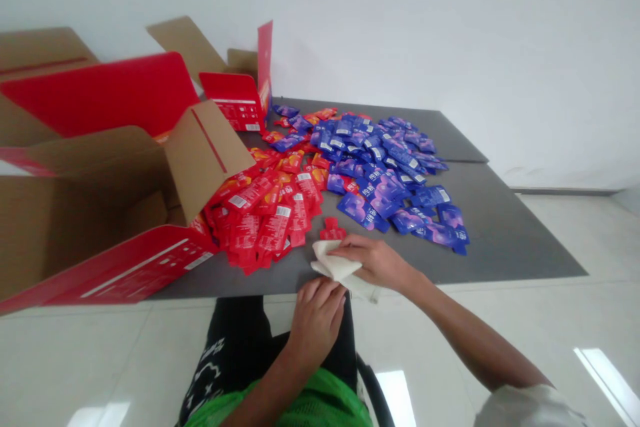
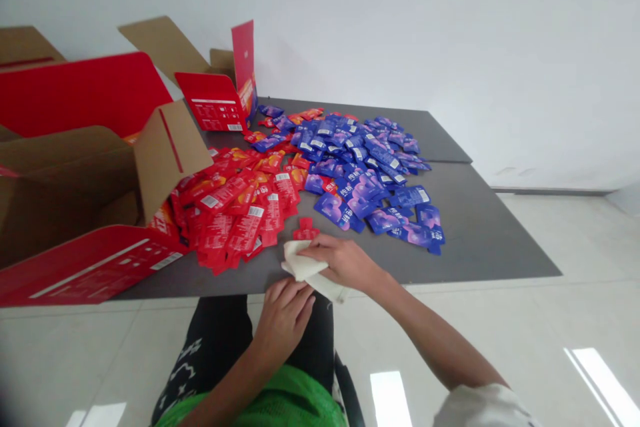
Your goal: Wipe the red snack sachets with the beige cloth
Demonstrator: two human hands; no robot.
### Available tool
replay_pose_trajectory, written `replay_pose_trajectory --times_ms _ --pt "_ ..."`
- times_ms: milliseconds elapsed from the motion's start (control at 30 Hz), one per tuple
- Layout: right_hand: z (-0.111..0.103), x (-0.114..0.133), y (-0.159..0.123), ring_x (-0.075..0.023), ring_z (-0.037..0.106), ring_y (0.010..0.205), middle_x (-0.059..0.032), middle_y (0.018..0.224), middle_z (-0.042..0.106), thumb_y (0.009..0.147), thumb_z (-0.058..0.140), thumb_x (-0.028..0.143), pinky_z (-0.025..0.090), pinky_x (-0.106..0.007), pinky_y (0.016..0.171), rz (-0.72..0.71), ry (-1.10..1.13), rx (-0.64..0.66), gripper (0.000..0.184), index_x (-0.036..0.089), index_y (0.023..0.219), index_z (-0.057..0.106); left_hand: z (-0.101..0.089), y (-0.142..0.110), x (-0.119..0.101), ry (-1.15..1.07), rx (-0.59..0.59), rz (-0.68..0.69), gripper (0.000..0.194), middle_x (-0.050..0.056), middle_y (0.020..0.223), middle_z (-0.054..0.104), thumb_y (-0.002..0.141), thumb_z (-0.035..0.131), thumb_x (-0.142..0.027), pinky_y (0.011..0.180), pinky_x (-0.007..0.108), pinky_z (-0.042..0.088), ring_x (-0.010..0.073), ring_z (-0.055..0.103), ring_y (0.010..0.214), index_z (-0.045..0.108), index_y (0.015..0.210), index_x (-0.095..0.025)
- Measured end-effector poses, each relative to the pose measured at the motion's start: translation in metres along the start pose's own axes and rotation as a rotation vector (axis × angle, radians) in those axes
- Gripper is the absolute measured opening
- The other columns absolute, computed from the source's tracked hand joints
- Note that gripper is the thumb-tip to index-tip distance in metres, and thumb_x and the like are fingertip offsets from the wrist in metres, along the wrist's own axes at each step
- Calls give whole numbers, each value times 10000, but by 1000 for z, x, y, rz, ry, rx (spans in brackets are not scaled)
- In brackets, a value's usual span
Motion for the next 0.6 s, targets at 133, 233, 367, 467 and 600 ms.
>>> replay_pose_trajectory --times_ms 133,233,367,467,600 --pt "10 -7 7 -185 693 1042 -59 1218 690 933 672 181 544 -259 870 48 -64 19 409 277 1331 669 0 0 1 -9 23 18 341 63 1234 716 996 549 -189 971 433 482 252 601 1130 651 1318 -230" --pt "1 -30 40 -200 692 1018 -93 1203 683 917 656 118 542 -274 851 135 -192 -24 413 213 1318 684 -1 1 1 -28 30 31 391 66 1349 673 1001 536 -182 1015 432 475 244 586 1212 606 1381 -239" --pt "-14 -32 52 -196 684 1014 -93 1193 675 925 624 99 535 -281 864 134 -235 -67 435 216 1341 670 0 1 0 -34 11 8 382 72 1340 679 1006 526 -189 1013 438 483 247 599 1203 614 1373 -248" --pt "-8 -7 24 -191 680 1033 -77 1207 673 945 615 140 539 -275 869 34 -131 -66 474 273 1400 624 0 0 -1 -13 6 2 342 78 1241 714 1002 534 -190 976 433 494 249 612 1143 650 1321 -237" --pt "10 11 -4 -182 696 1002 -55 1196 698 957 647 220 547 -257 852 13 -51 30 389 292 1340 661 0 -1 -1 30 -8 -11 192 74 996 736 992 563 -219 885 437 502 260 619 987 740 1067 -222"
Point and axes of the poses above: each hand's wrist, its own y-axis towards the middle knuckle, its own z-axis out of the palm, x = y × z, the point moved 2 cm from there along y, towards the middle knuckle
